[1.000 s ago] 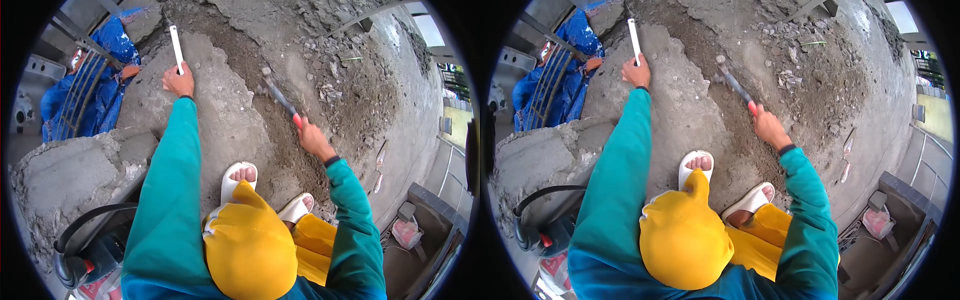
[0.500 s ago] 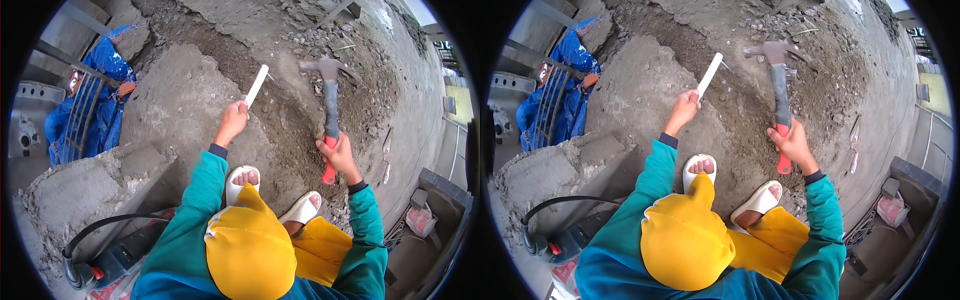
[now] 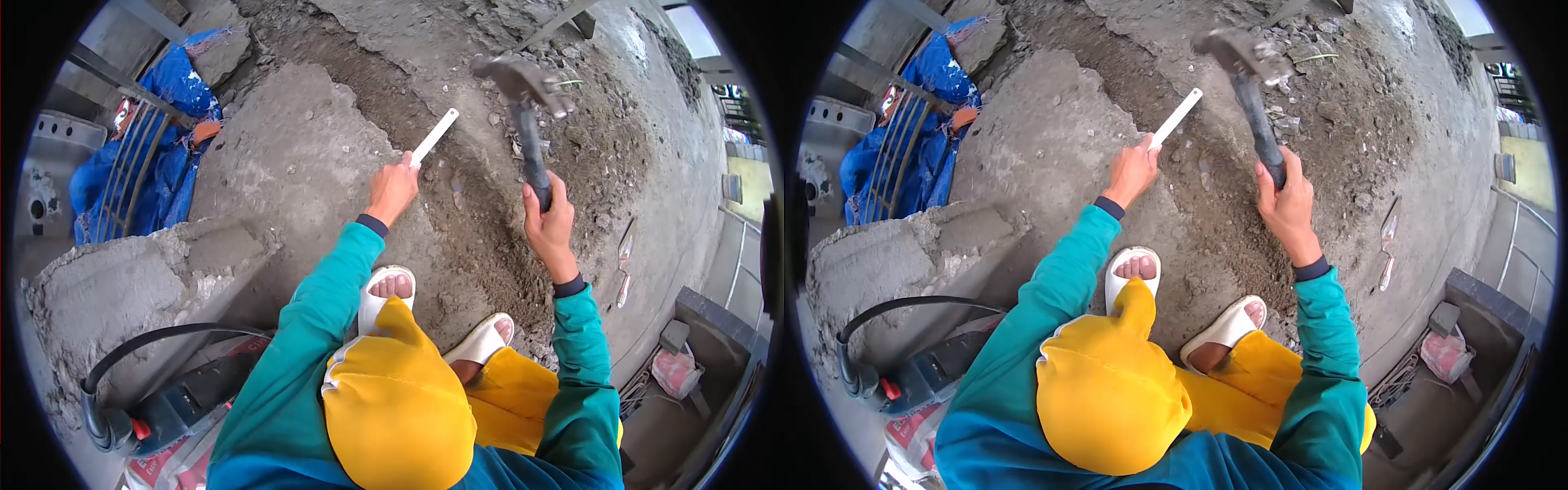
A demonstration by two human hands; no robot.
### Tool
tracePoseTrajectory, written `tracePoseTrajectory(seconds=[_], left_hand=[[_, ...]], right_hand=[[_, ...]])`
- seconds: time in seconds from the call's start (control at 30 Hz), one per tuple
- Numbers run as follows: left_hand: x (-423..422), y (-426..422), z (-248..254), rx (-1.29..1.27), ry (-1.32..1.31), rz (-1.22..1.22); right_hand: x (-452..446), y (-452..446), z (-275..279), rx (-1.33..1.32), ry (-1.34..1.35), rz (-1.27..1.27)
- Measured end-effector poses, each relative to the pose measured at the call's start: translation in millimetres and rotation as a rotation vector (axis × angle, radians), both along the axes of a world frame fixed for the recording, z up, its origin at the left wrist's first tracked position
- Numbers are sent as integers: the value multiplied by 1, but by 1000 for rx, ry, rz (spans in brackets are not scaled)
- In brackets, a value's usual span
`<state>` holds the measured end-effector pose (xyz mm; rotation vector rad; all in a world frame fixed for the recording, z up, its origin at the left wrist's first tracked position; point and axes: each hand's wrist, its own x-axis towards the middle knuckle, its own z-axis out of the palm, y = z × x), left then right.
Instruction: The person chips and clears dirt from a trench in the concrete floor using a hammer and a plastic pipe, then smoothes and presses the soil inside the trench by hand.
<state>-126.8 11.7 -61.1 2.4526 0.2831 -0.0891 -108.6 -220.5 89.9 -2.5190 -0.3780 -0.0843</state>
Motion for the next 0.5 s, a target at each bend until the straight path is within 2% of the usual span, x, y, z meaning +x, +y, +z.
tracePoseTrajectory(seconds=[0.07, 0.13, 0.2, 0.23, 0.3, 0.33, 0.4, 0.43, 0.5], left_hand=[[1, 4, -2, 18, -19, -36], [0, 4, -4, 28, -20, -35], [1, 3, -1, 38, -34, -48], [2, 3, 2, 39, -23, -56], [4, 3, 3, 39, -18, -72], [9, 5, 2, 57, -31, -81], [6, 5, -1, 67, -11, -82], [4, 5, 4, 54, 1, -95], [11, 8, 4, 62, -14, -103]], right_hand=[[5, 16, -7, 163, -216, -37], [9, 30, -23, 193, -230, -84], [7, 29, -56, 1, 85, -165], [11, 23, -69, 5, 74, -174], [18, 14, -79, -325, 208, -12], [23, 8, -85, -322, 196, -18], [20, 10, -75, -156, 115, -35], [19, 19, -50, -17, 254, -93], [15, 39, -13, 161, 113, -137]])
